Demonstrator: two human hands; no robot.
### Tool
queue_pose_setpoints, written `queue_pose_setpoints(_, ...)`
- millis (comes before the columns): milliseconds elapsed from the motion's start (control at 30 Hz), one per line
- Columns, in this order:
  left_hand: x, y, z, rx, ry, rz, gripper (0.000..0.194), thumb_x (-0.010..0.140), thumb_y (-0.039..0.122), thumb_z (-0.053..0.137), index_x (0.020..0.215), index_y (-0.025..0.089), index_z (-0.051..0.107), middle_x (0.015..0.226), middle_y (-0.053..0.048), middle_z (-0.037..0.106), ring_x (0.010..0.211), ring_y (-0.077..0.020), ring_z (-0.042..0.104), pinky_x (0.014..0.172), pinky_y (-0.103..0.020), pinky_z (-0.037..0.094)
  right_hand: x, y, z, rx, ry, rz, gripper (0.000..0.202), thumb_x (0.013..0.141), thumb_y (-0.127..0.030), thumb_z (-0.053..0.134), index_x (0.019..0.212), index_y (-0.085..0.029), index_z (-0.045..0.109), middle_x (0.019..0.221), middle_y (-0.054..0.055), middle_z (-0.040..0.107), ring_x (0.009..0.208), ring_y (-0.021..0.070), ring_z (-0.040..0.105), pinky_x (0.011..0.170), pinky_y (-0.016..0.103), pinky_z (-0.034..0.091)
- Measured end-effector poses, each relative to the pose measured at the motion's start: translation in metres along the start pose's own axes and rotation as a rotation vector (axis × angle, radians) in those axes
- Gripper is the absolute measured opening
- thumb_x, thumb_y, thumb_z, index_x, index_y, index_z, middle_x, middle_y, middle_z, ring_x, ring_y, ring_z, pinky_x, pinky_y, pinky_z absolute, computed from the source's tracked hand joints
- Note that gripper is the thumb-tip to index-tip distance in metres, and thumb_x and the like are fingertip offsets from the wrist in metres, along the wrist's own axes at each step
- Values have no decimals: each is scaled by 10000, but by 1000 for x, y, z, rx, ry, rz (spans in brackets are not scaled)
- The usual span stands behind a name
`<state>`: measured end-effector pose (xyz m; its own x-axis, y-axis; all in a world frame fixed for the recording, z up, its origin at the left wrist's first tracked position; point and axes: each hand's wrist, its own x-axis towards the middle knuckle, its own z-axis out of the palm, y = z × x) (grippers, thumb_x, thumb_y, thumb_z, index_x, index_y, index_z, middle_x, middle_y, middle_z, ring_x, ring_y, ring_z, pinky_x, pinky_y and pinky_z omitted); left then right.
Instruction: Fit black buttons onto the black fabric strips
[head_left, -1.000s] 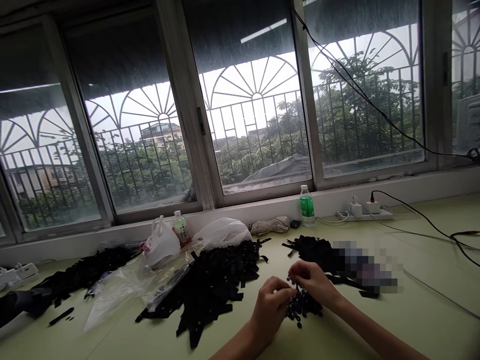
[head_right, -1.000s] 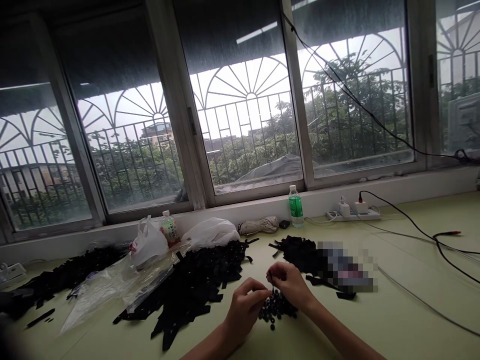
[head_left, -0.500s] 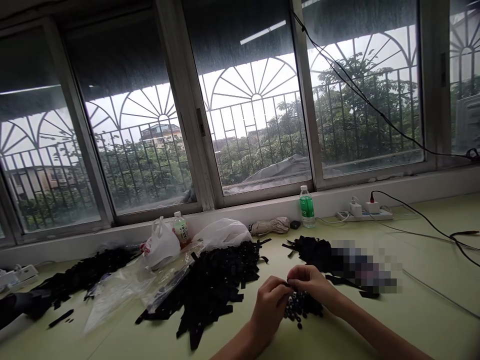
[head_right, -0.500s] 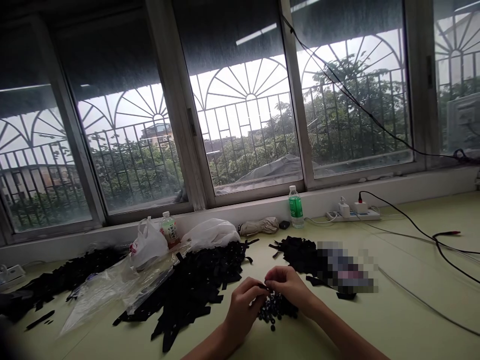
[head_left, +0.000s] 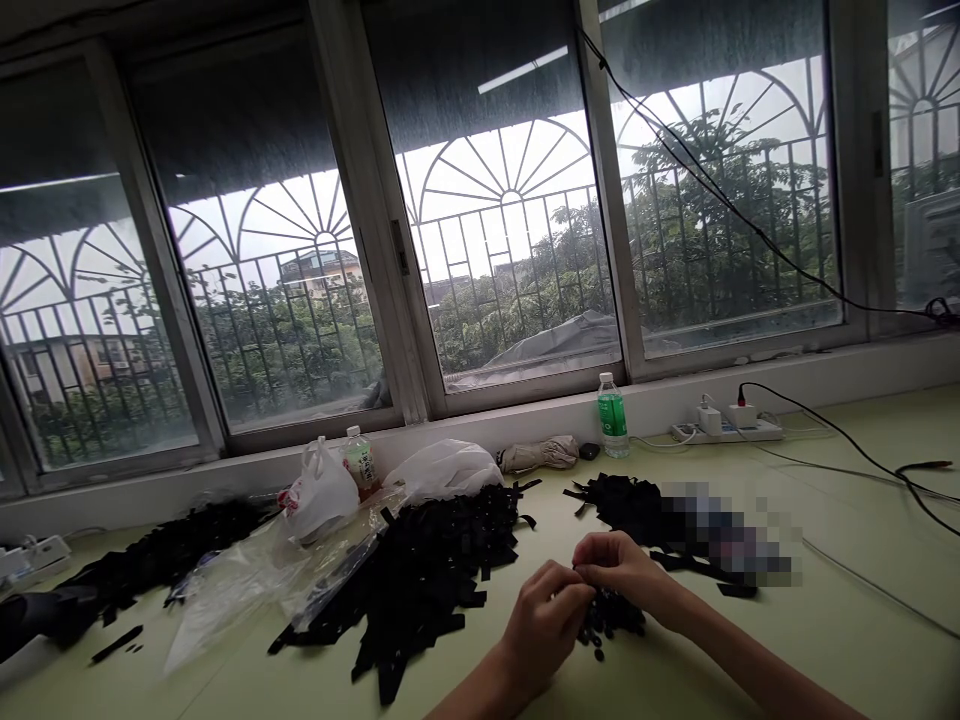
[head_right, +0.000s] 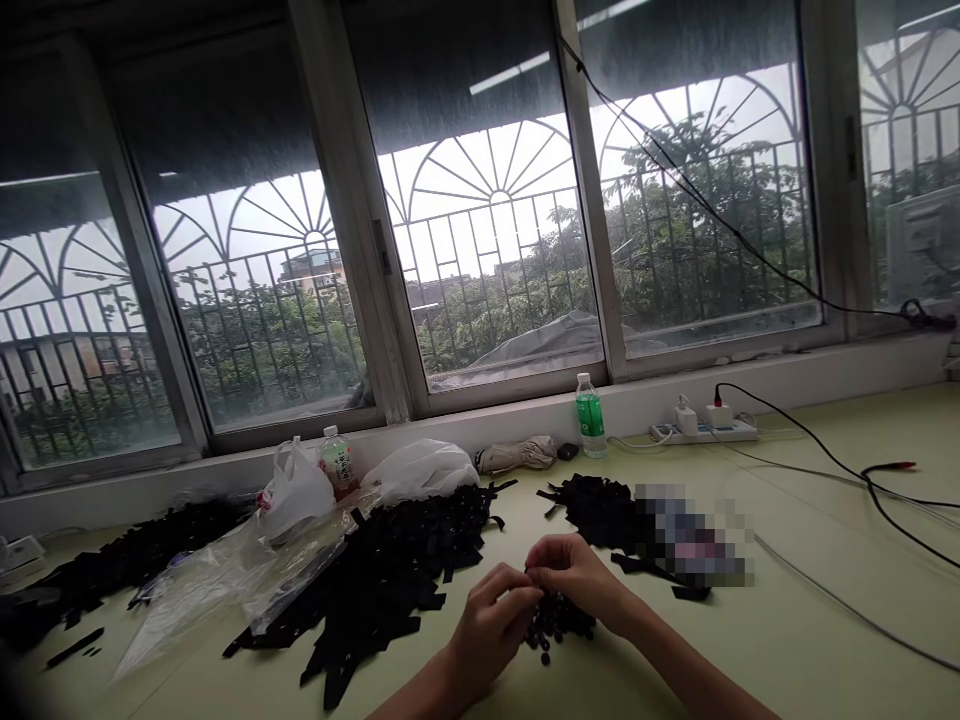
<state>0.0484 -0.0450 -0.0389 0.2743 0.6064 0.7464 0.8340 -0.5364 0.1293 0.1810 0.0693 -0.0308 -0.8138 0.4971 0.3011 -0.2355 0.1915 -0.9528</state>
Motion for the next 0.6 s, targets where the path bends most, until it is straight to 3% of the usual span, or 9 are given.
queue_pose_setpoints(100,1,-6,1,-70,113,-128,186,844,164,502,845,208,683,769,-83,642,737,-172,587,675,-278,477,1,1,-2,-12,5,2,347,629,-472,738,747,-157,654,654,-1,605,631,137,533,614,261,422)
queue_pose_setpoints(300,4,-8,1,-137,164,-299,153,799,121,535,786,198,667,754,-59,636,697,-162,592,636,-246,459,3,6,-5,-19,21,-6,330,625,-460,743,733,-159,662,662,3,611,639,141,537,618,263,425)
queue_pose_setpoints(600,2,-11,1,-162,139,-285,174,815,122,538,798,202,691,783,-64,652,745,-169,609,672,-252,466,3,7,0,-6,106,-33,234,667,-378,719,732,-157,686,666,18,649,656,156,577,630,267,450)
